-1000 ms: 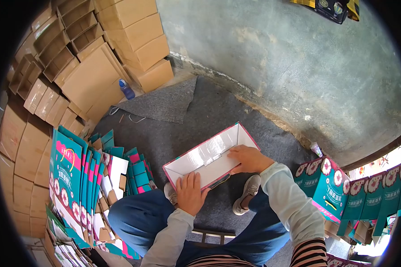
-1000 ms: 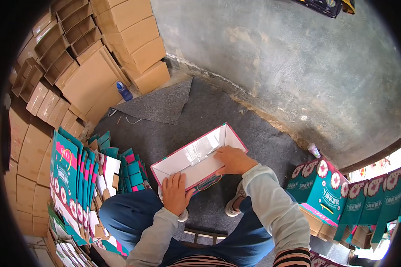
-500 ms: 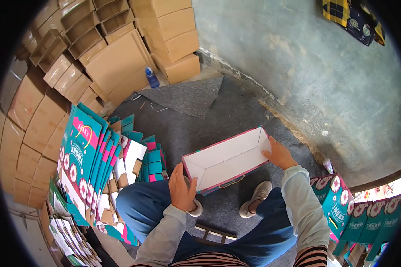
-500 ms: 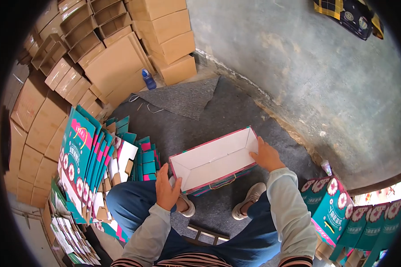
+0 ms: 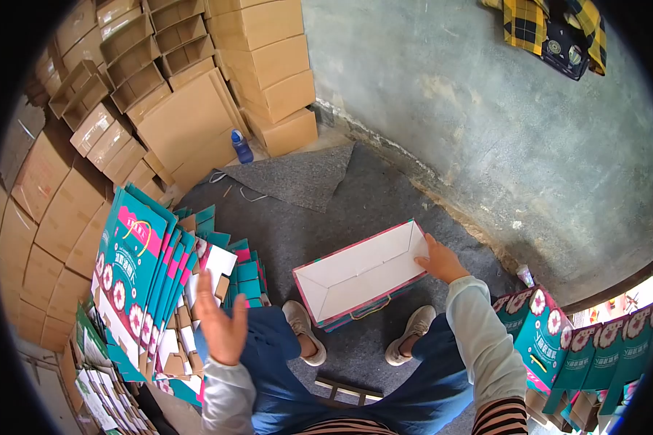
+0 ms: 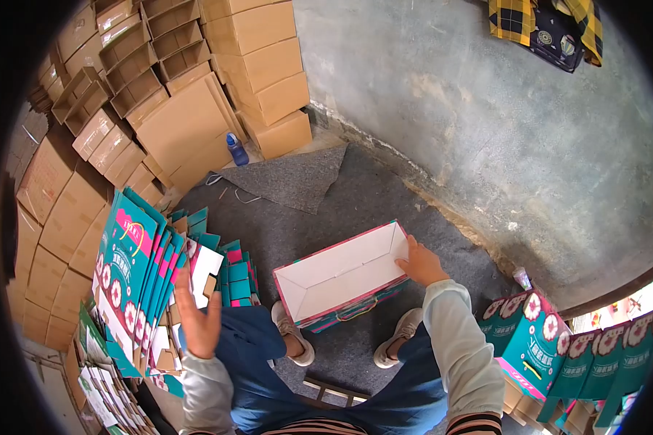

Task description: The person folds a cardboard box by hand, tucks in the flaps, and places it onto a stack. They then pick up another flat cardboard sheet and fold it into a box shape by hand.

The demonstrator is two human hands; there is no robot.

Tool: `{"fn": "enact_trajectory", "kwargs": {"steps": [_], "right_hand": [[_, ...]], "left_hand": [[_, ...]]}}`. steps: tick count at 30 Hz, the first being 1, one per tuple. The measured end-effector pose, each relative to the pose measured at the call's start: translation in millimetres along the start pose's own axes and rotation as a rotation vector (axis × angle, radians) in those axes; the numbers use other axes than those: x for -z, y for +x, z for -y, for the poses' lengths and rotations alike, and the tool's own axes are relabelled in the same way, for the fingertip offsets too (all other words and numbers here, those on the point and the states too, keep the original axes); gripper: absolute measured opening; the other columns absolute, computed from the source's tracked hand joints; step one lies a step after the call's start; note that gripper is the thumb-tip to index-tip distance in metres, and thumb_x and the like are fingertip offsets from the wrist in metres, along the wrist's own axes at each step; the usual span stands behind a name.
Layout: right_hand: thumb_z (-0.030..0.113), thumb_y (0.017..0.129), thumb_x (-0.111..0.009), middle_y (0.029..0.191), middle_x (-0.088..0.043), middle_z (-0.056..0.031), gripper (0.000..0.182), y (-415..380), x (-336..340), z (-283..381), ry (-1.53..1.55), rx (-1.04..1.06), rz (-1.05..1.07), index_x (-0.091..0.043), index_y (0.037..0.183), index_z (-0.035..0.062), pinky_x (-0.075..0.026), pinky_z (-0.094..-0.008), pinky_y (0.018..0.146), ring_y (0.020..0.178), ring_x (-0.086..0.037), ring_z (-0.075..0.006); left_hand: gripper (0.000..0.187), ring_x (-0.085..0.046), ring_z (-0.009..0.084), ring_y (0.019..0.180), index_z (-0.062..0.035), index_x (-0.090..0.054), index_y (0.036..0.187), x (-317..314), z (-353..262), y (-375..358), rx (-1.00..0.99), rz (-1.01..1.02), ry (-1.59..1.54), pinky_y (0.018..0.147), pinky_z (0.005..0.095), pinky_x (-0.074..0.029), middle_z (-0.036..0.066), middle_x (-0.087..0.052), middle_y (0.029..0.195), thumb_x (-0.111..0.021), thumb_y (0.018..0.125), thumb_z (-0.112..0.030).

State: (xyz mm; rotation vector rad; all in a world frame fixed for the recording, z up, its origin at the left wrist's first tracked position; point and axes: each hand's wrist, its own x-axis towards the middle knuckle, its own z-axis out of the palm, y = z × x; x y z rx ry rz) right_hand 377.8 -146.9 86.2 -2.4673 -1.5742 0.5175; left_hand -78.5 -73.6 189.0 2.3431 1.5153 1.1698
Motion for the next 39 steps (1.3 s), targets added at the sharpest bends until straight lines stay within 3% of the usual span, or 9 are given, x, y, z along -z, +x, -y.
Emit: {"fn": "enact_trajectory", "kwargs": {"steps": [6, 15, 19, 22, 24, 29, 34, 39], "right_hand": [[0.037, 0.082, -0.064, 0.123, -0.055, -0.0254, 0.078, 3, -3, -1, 0.011, 0.020, -0.004, -0.030, 0.140, -0.0015, -0.045, -0.0440, 0.093, 0.112, -0.056, -0.0381], [0.036, 0.081, -0.065, 0.125, -0.053, -0.0267, 0.081, 6, -5, -6, 0.009, 0.029, -0.005, -0.029, 0.141, -0.0038, -0.043, -0.0446, 0.096, 0.115, -0.054, -0.0390], [0.037, 0.081, -0.065, 0.127, -0.052, -0.0273, 0.081, 6, -8, -10, 0.016, 0.047, -0.011, -0.029, 0.141, -0.0043, -0.042, -0.0443, 0.097, 0.116, -0.053, -0.0395], [0.036, 0.081, -0.065, 0.128, -0.051, -0.0274, 0.081, 7, -3, -6, 0.010, 0.039, -0.003, -0.028, 0.141, -0.0043, -0.042, -0.0440, 0.098, 0.117, -0.053, -0.0397], [0.036, 0.081, -0.064, 0.129, -0.051, -0.0274, 0.081, 5, -4, -6, 0.014, 0.037, -0.012, -0.028, 0.141, -0.0043, -0.042, -0.0439, 0.099, 0.117, -0.052, -0.0396], [0.035, 0.081, -0.064, 0.131, -0.050, -0.0272, 0.080, 6, -3, -5, 0.027, 0.015, 0.018, -0.028, 0.142, -0.0042, -0.041, -0.0433, 0.099, 0.118, -0.052, -0.0388], [0.035, 0.082, -0.064, 0.129, -0.051, -0.0272, 0.080, 5, -5, -6, 0.019, 0.010, -0.004, -0.028, 0.142, -0.0042, -0.040, -0.0423, 0.100, 0.118, -0.052, -0.0390], [0.033, 0.082, -0.066, 0.130, -0.050, -0.0284, 0.078, 5, 2, -1, 0.070, -0.014, 0.036, -0.030, 0.141, -0.0046, -0.039, -0.0417, 0.101, 0.119, -0.051, -0.0399]], "left_hand": [[0.061, -0.037, 0.0400, 0.131, 0.0038, -0.035, 0.138, 55, 69, 2, 0.082, -0.170, 0.197, 0.108, 0.0441, -0.030, 0.026, -0.039, 0.139, -0.064, 0.085, -0.006], [0.065, -0.039, 0.0427, 0.127, 0.0016, -0.035, 0.138, 116, 187, -57, 0.248, -0.250, 0.424, 0.106, 0.0464, -0.032, 0.026, -0.040, 0.137, -0.066, 0.086, -0.022], [0.062, -0.042, 0.0416, 0.124, 0.0063, -0.037, 0.135, 176, 278, -79, 0.336, -0.365, 0.510, 0.106, 0.0454, -0.033, 0.027, -0.045, 0.132, -0.064, 0.087, -0.022], [0.060, -0.044, 0.0411, 0.122, 0.0041, -0.040, 0.135, 231, 393, -112, 0.357, -0.425, 0.641, 0.104, 0.0460, -0.034, 0.027, -0.048, 0.130, -0.063, 0.085, -0.022], [0.062, -0.046, 0.0408, 0.120, 0.0015, -0.041, 0.135, 274, 430, -113, 0.607, -0.377, 0.715, 0.102, 0.0465, -0.036, 0.026, -0.050, 0.129, -0.063, 0.083, -0.024], [0.065, -0.049, 0.0414, 0.121, 0.0008, -0.040, 0.136, 357, 456, -109, 1.014, -0.258, 0.833, 0.105, 0.0431, -0.036, 0.025, -0.052, 0.130, -0.059, 0.077, -0.017], [0.067, -0.047, 0.0399, 0.124, 0.0015, -0.038, 0.137, 373, 410, -104, 1.118, -0.188, 0.743, 0.106, 0.0424, -0.035, 0.026, -0.050, 0.132, -0.058, 0.076, -0.017], [0.060, -0.050, 0.0399, 0.120, -0.0027, -0.042, 0.136, 367, 449, -151, 1.134, -0.151, 0.878, 0.101, 0.0449, -0.041, 0.024, -0.051, 0.132, -0.055, 0.080, -0.019]]}}
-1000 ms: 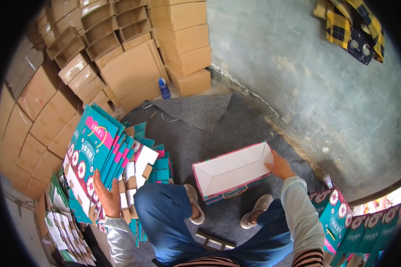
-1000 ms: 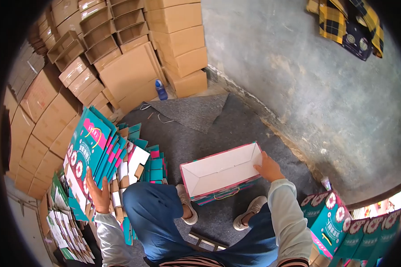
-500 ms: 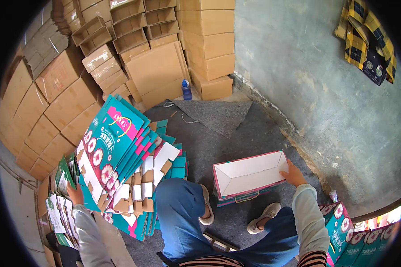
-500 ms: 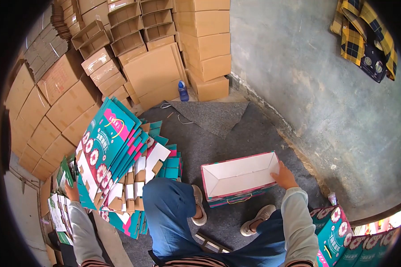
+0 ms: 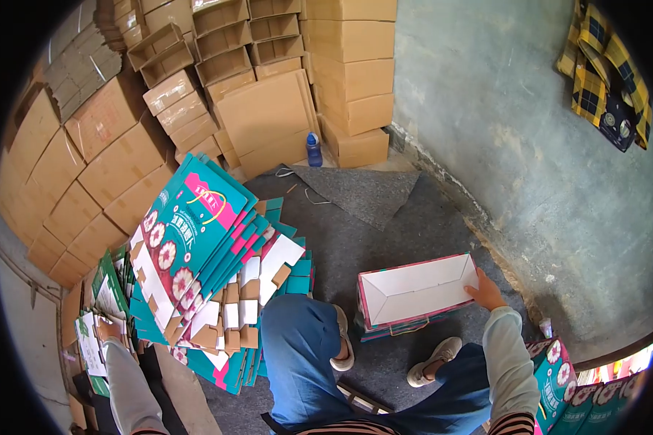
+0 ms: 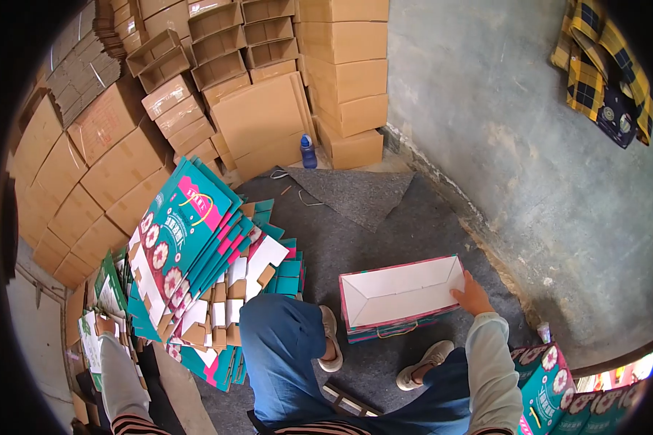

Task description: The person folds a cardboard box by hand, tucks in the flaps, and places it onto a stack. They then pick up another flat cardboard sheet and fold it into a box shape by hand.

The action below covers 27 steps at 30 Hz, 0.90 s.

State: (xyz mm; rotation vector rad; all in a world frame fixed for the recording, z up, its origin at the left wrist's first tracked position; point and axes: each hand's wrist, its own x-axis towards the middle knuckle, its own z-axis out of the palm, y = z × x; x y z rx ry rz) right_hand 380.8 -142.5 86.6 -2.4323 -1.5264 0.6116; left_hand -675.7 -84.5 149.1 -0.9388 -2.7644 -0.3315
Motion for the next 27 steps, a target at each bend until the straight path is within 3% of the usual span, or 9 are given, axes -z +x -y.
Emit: {"fn": "enact_trajectory", "kwargs": {"steps": [2, 6, 13, 16, 19, 23, 27], "right_hand": [[0.032, 0.082, -0.066, 0.129, -0.051, -0.0281, 0.078, 0, 1, 0, -0.001, 0.011, -0.012, -0.030, 0.141, -0.0042, -0.040, -0.0417, 0.100, 0.118, -0.052, -0.0398], [0.032, 0.081, -0.067, 0.127, -0.053, -0.0275, 0.080, 1, -3, -4, 0.000, 0.031, -0.037, -0.029, 0.142, -0.0040, -0.042, -0.0424, 0.099, 0.117, -0.053, -0.0399], [0.031, 0.081, -0.067, 0.129, -0.051, -0.0271, 0.080, 4, -4, -4, 0.003, 0.025, -0.028, -0.029, 0.142, -0.0036, -0.041, -0.0419, 0.100, 0.118, -0.052, -0.0393], [0.031, 0.081, -0.067, 0.130, -0.051, -0.0268, 0.079, 2, -4, -6, -0.016, 0.022, -0.033, -0.030, 0.141, -0.0035, -0.040, -0.0419, 0.100, 0.119, -0.051, -0.0391], [0.031, 0.081, -0.067, 0.130, -0.051, -0.0265, 0.079, 1, -4, -6, -0.005, 0.011, -0.027, -0.030, 0.141, -0.0035, -0.040, -0.0420, 0.100, 0.119, -0.051, -0.0392], [0.032, 0.082, -0.066, 0.133, -0.048, -0.0281, 0.079, -1, -1, -2, 0.002, 0.025, -0.016, -0.029, 0.142, -0.0045, -0.038, -0.0419, 0.102, 0.121, -0.049, -0.0399], [0.034, 0.082, -0.065, 0.133, -0.047, -0.0288, 0.079, -1, 0, -2, 0.016, 0.009, 0.005, -0.029, 0.141, -0.0051, -0.038, -0.0421, 0.102, 0.121, -0.049, -0.0402]], "left_hand": [[0.059, -0.051, 0.0397, 0.119, -0.0038, -0.042, 0.136, -29, 19, 10, 0.033, -0.016, 0.037, 0.100, 0.0451, -0.042, 0.024, -0.052, 0.131, -0.054, 0.080, -0.019], [0.057, -0.051, 0.0413, 0.117, 0.0001, -0.043, 0.133, -11, 7, -11, 0.052, -0.015, 0.029, 0.101, 0.0464, -0.040, 0.023, -0.054, 0.128, -0.051, 0.079, -0.014], [0.062, -0.049, 0.0399, 0.120, 0.0030, -0.039, 0.136, -26, 39, 52, -0.108, -0.164, 0.002, 0.103, 0.0455, -0.038, 0.023, -0.051, 0.130, -0.053, 0.078, -0.014], [0.064, -0.048, 0.0390, 0.122, 0.0034, -0.037, 0.137, -10, 25, 49, -0.090, -0.085, 0.001, 0.104, 0.0443, -0.038, 0.023, -0.049, 0.133, -0.054, 0.079, -0.017], [0.064, -0.046, 0.0392, 0.124, 0.0027, -0.037, 0.137, 11, -1, 31, -0.042, -0.004, -0.024, 0.104, 0.0440, -0.037, 0.025, -0.047, 0.135, -0.054, 0.079, -0.017], [0.063, -0.045, 0.0409, 0.124, 0.0010, -0.035, 0.139, -20, 6, 59, -0.181, -0.130, -0.088, 0.104, 0.0448, -0.037, 0.028, -0.045, 0.135, -0.050, 0.079, -0.013], [0.069, -0.040, 0.0382, 0.130, -0.0078, -0.033, 0.143, 2, -19, 48, -0.037, 0.006, -0.057, 0.107, 0.0453, -0.033, 0.025, -0.041, 0.140, -0.048, 0.076, -0.006]]}}
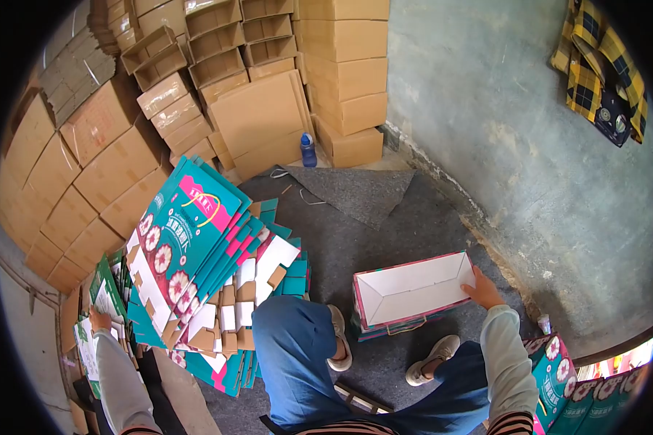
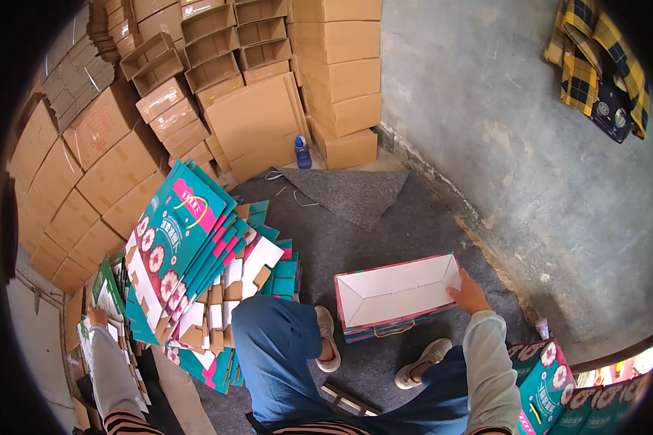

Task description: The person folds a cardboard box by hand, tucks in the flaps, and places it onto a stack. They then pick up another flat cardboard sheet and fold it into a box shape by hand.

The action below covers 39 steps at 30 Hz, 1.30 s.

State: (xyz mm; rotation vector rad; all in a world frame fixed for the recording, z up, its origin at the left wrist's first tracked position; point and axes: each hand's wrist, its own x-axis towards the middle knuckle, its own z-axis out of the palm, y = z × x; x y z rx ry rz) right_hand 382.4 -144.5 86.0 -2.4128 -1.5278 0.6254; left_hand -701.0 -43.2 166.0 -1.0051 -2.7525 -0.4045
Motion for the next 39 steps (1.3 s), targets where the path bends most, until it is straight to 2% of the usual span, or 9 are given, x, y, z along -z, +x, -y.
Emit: {"fn": "enact_trajectory", "kwargs": {"steps": [7, 13, 16, 19, 20, 24, 30, 34, 39], "right_hand": [[0.036, 0.081, -0.064, 0.133, -0.049, -0.0263, 0.081, 4, -6, -8, -0.030, 0.021, -0.023, -0.028, 0.143, -0.0024, -0.039, -0.0435, 0.101, 0.120, -0.050, -0.0395], [0.036, 0.081, -0.065, 0.131, -0.050, -0.0264, 0.081, 2, -6, -7, -0.026, 0.016, -0.031, -0.028, 0.143, -0.0018, -0.039, -0.0438, 0.101, 0.120, -0.050, -0.0389], [0.036, 0.081, -0.065, 0.132, -0.049, -0.0264, 0.081, 1, -5, -6, -0.018, 0.012, -0.034, -0.028, 0.142, -0.0022, -0.039, -0.0433, 0.101, 0.121, -0.050, -0.0387], [0.036, 0.080, -0.066, 0.132, -0.049, -0.0263, 0.082, 3, -7, -6, 0.006, 0.037, -0.042, -0.028, 0.142, -0.0028, -0.039, -0.0423, 0.102, 0.121, -0.049, -0.0389], [0.036, 0.080, -0.067, 0.132, -0.049, -0.0262, 0.083, 2, -8, -7, 0.028, 0.042, -0.043, -0.028, 0.142, -0.0029, -0.039, -0.0420, 0.102, 0.122, -0.049, -0.0390], [0.038, 0.078, -0.069, 0.130, -0.051, -0.0260, 0.085, -3, -3, -11, 0.119, 0.036, -0.044, -0.029, 0.142, -0.0034, -0.038, -0.0409, 0.103, 0.121, -0.050, -0.0386], [0.050, 0.087, -0.056, 0.127, -0.054, -0.0253, 0.072, 10, -9, -12, 0.256, -0.051, -0.085, -0.043, 0.134, -0.0032, -0.038, -0.0408, 0.100, 0.118, -0.052, -0.0382], [0.063, 0.093, -0.034, 0.111, -0.064, -0.0207, 0.071, 26, -22, -24, 0.550, -0.056, -0.115, -0.061, 0.118, 0.0015, -0.040, -0.0382, 0.095, 0.113, -0.056, -0.0339], [0.065, 0.092, -0.034, 0.106, -0.066, -0.0111, 0.072, 32, -12, -25, 0.925, -0.296, 0.036, -0.065, 0.113, 0.0037, -0.045, -0.0323, 0.086, 0.095, -0.062, -0.0217]], "left_hand": [[0.068, -0.027, 0.0385, 0.138, -0.0257, -0.034, 0.144, 32, -60, -18, -0.218, -0.113, 0.174, 0.106, 0.0502, -0.033, 0.019, -0.027, 0.150, -0.051, 0.081, -0.007], [0.056, -0.045, 0.0391, 0.124, -0.0041, -0.040, 0.138, 55, -155, -24, -0.709, -0.503, -0.230, 0.105, 0.0423, -0.035, 0.022, -0.043, 0.139, -0.061, 0.087, -0.016], [0.051, -0.047, 0.0318, 0.123, -0.0005, -0.043, 0.135, 118, -271, -220, -1.034, -0.377, -0.630, 0.104, 0.0377, -0.035, 0.018, -0.048, 0.134, -0.060, 0.088, -0.006], [0.059, -0.044, 0.0304, 0.127, -0.0034, -0.036, 0.140, 140, -331, -431, -0.793, 0.526, -1.239, 0.107, 0.0405, -0.033, 0.016, -0.047, 0.134, -0.062, 0.087, -0.009], [0.061, -0.043, 0.0326, 0.128, 0.0000, -0.037, 0.139, 124, -341, -454, -1.182, 0.344, -0.996, 0.107, 0.0403, -0.032, 0.019, -0.045, 0.136, -0.064, 0.086, -0.014], [0.061, -0.041, 0.0320, 0.130, 0.0042, -0.040, 0.135, -2, -395, -558, -0.634, 1.130, -1.137, 0.106, 0.0364, -0.032, 0.020, -0.044, 0.138, -0.063, 0.090, -0.030], [0.098, -0.031, 0.0370, 0.133, -0.0135, -0.039, 0.143, -70, -439, -563, -0.021, 1.709, -0.930, 0.104, 0.0609, -0.023, 0.017, -0.036, 0.145, -0.033, 0.077, -0.085], [0.105, -0.025, 0.0463, 0.135, -0.0171, -0.031, 0.146, -85, -447, -562, 0.109, 1.791, -0.836, 0.103, 0.0665, -0.018, 0.014, -0.026, 0.152, -0.031, 0.071, -0.090], [0.076, -0.041, 0.0344, 0.127, -0.0140, -0.046, 0.137, -110, -451, -568, 0.356, 1.916, -1.036, 0.104, 0.0566, -0.029, 0.013, -0.044, 0.140, -0.039, 0.085, -0.069]]}}
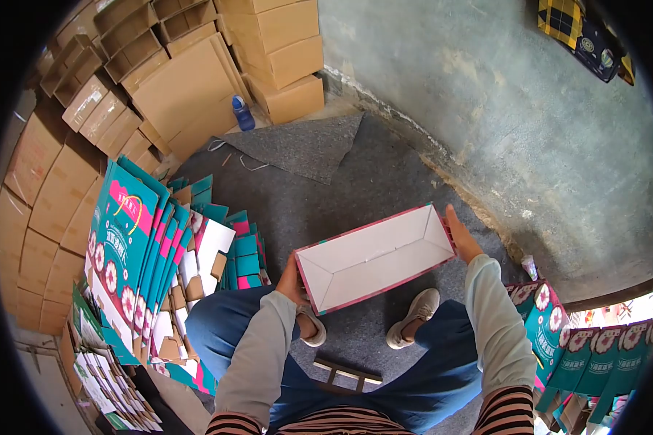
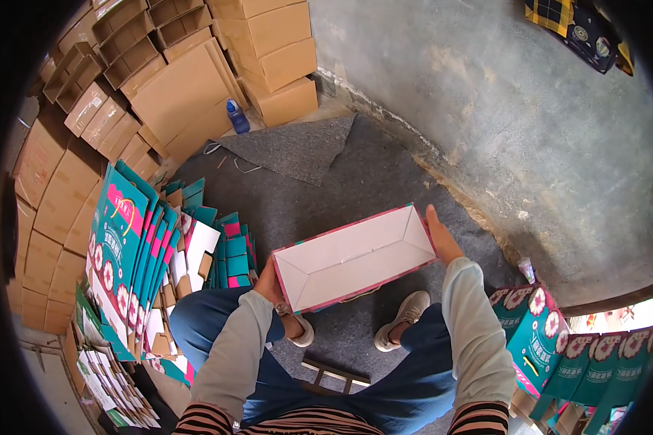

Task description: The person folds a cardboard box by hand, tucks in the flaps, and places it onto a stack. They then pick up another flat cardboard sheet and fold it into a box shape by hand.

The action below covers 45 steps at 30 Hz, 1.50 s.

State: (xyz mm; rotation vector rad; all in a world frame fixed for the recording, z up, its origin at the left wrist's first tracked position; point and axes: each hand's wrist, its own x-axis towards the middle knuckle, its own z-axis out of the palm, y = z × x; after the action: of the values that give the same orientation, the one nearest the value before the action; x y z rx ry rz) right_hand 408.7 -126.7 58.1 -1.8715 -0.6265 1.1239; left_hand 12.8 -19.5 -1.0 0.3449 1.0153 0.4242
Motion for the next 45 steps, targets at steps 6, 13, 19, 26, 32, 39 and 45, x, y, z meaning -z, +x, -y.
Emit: {"fn": "enact_trajectory", "kwargs": {"steps": [6, 13, 19, 26, 32, 39, 45], "right_hand": [[0.070, 0.090, -0.035, 0.098, -0.067, -0.0088, 0.072, -48, 0, 52, 0.229, 0.023, 0.015, -0.065, 0.109, 0.0063, -0.048, -0.0287, 0.081, 0.085, -0.064, -0.0181], [0.071, 0.089, -0.035, 0.117, -0.061, -0.0072, 0.074, -48, 29, 26, 0.279, 0.117, 0.112, -0.052, 0.128, 0.0101, -0.043, -0.0311, 0.088, 0.102, -0.058, -0.0180], [0.068, 0.090, -0.034, 0.129, -0.054, -0.0157, 0.075, -24, 28, -34, 0.178, -0.179, 0.115, -0.043, 0.137, 0.0101, -0.037, -0.0547, 0.099, 0.119, -0.049, -0.0344], [0.062, 0.089, -0.041, 0.126, -0.057, -0.0133, 0.067, -30, 17, -73, 0.134, -0.194, 0.198, -0.048, 0.132, 0.0104, -0.040, -0.0547, 0.096, 0.117, -0.053, -0.0323], [0.056, 0.089, -0.046, 0.119, -0.062, -0.0120, 0.060, -9, 48, -101, -0.094, 0.139, 0.361, -0.055, 0.125, 0.0081, -0.046, -0.0467, 0.090, 0.110, -0.058, -0.0302], [0.034, 0.093, -0.054, 0.111, -0.063, -0.0109, 0.042, 18, 27, -124, -0.110, 0.101, 0.171, -0.056, 0.121, 0.0030, -0.053, -0.0336, 0.078, 0.090, -0.062, -0.0190], [0.043, 0.092, -0.046, 0.101, -0.065, -0.0115, 0.046, -15, 6, -123, 0.059, -0.008, 0.120, -0.061, 0.113, 0.0054, -0.050, -0.0400, 0.074, 0.090, -0.063, -0.0197]], "left_hand": [[0.054, -0.051, 0.0248, 0.121, -0.0030, -0.047, 0.132, -20, -20, -32, -0.217, 0.184, 0.043, 0.105, 0.0420, -0.035, 0.011, -0.056, 0.128, -0.049, 0.088, -0.034], [0.055, -0.042, 0.0250, 0.127, -0.0007, -0.045, 0.133, -40, -31, -72, -0.956, 0.337, 0.145, 0.107, 0.0398, -0.028, 0.014, -0.051, 0.130, -0.048, 0.094, -0.039], [0.077, -0.042, 0.0269, 0.127, -0.0101, -0.047, 0.134, 6, 0, -35, -0.478, -0.054, 0.212, 0.101, 0.0503, -0.033, 0.011, -0.051, 0.132, -0.038, 0.088, -0.071], [0.071, -0.042, 0.0263, 0.126, -0.0165, -0.047, 0.136, 27, 23, -12, -0.382, -0.011, 0.195, 0.101, 0.0492, -0.031, 0.008, -0.048, 0.137, -0.043, 0.087, -0.068], [0.058, -0.053, 0.0228, 0.116, -0.0138, -0.050, 0.130, 23, 25, -19, -0.382, -0.050, 0.090, 0.098, 0.0437, -0.041, 0.007, -0.058, 0.124, -0.042, 0.093, -0.057], [0.064, -0.054, 0.0252, 0.115, -0.0146, -0.049, 0.135, 15, 35, -21, -0.341, -0.089, 0.173, 0.094, 0.0436, -0.046, 0.008, -0.055, 0.130, -0.046, 0.091, -0.061], [0.062, -0.054, 0.0254, 0.118, -0.0135, -0.050, 0.135, 38, 41, 6, -0.278, 0.042, 0.103, 0.096, 0.0415, -0.044, 0.006, -0.053, 0.133, -0.047, 0.092, -0.058]]}}
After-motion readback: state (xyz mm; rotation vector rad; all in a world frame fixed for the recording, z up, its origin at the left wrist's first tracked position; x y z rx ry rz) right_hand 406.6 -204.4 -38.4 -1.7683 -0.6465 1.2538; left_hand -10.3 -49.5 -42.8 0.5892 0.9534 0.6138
